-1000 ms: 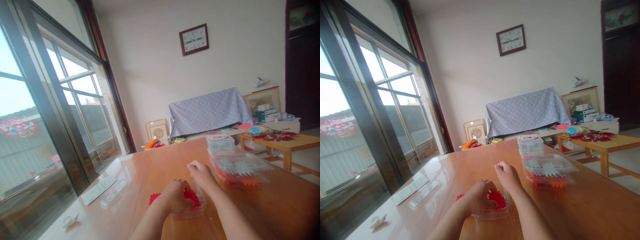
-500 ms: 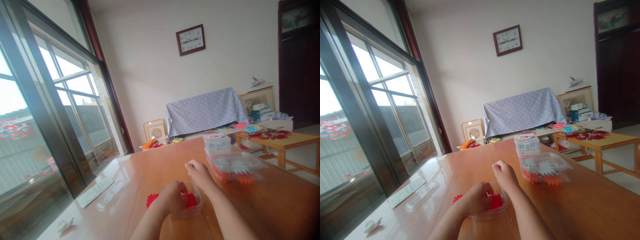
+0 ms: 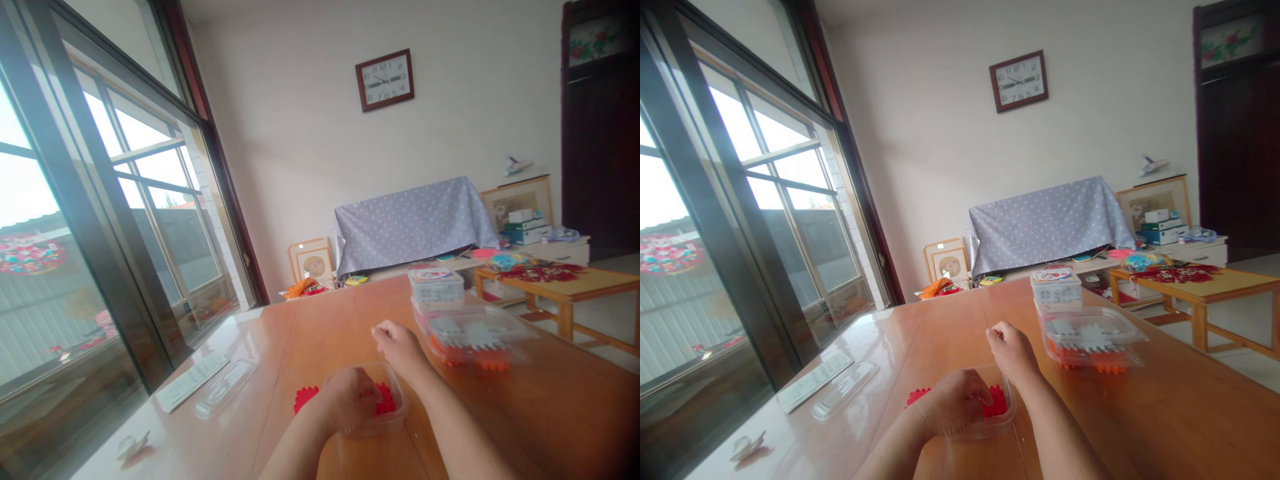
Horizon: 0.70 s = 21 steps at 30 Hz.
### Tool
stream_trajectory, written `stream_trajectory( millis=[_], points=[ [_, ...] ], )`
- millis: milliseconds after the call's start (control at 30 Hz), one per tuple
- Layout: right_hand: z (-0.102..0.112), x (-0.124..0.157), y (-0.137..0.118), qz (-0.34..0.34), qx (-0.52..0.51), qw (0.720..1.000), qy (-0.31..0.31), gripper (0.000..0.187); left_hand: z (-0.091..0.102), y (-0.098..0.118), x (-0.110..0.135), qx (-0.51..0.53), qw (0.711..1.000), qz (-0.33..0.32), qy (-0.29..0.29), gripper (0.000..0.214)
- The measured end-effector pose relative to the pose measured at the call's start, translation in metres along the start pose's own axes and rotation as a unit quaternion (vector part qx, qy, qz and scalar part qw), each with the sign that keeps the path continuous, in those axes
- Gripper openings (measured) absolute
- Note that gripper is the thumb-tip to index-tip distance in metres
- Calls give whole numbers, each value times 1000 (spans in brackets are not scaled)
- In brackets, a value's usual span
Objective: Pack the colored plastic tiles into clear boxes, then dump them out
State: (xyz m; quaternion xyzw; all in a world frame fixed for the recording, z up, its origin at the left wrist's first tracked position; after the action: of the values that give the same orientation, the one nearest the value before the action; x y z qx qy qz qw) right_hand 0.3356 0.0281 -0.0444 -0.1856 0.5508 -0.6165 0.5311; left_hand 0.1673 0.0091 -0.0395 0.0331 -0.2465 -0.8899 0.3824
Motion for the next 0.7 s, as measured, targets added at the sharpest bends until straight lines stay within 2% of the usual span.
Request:
stream_trajectory(
  millis=[167, 300, 367, 500, 700],
  points=[
    [-1, 0, 1, -2, 2, 1000, -5, 31, 38, -19, 25, 10, 996, -30, 83, 33],
    [-3, -2, 6, 1, 5, 1000, -9, 30, 71, -52, 55, -15, 991, 23, 131, 31],
    [-4, -3, 9, 6, 9, 1000, -11, 31, 80, -68, 69, -20, 989, 56, 137, 33],
    [-7, -3, 11, 0, 17, 1000, -18, 32, 77, -88, 88, -39, 988, 87, 119, 45],
    [-9, -1, 8, -3, 10, 1000, -26, 33, 59, -102, 89, -67, 987, 88, 120, 53]
  ],
)
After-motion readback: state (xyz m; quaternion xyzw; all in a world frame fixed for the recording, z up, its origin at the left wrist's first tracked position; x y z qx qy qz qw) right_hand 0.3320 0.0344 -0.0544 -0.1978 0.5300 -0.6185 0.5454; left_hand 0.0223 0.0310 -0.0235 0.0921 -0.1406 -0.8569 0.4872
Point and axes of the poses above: each hand's wrist, its own x-axis away from the middle knuckle, its own z-axis out of the back of the hand, y = z × x, the point moved 5 cm from there along -x, towards the middle knuckle
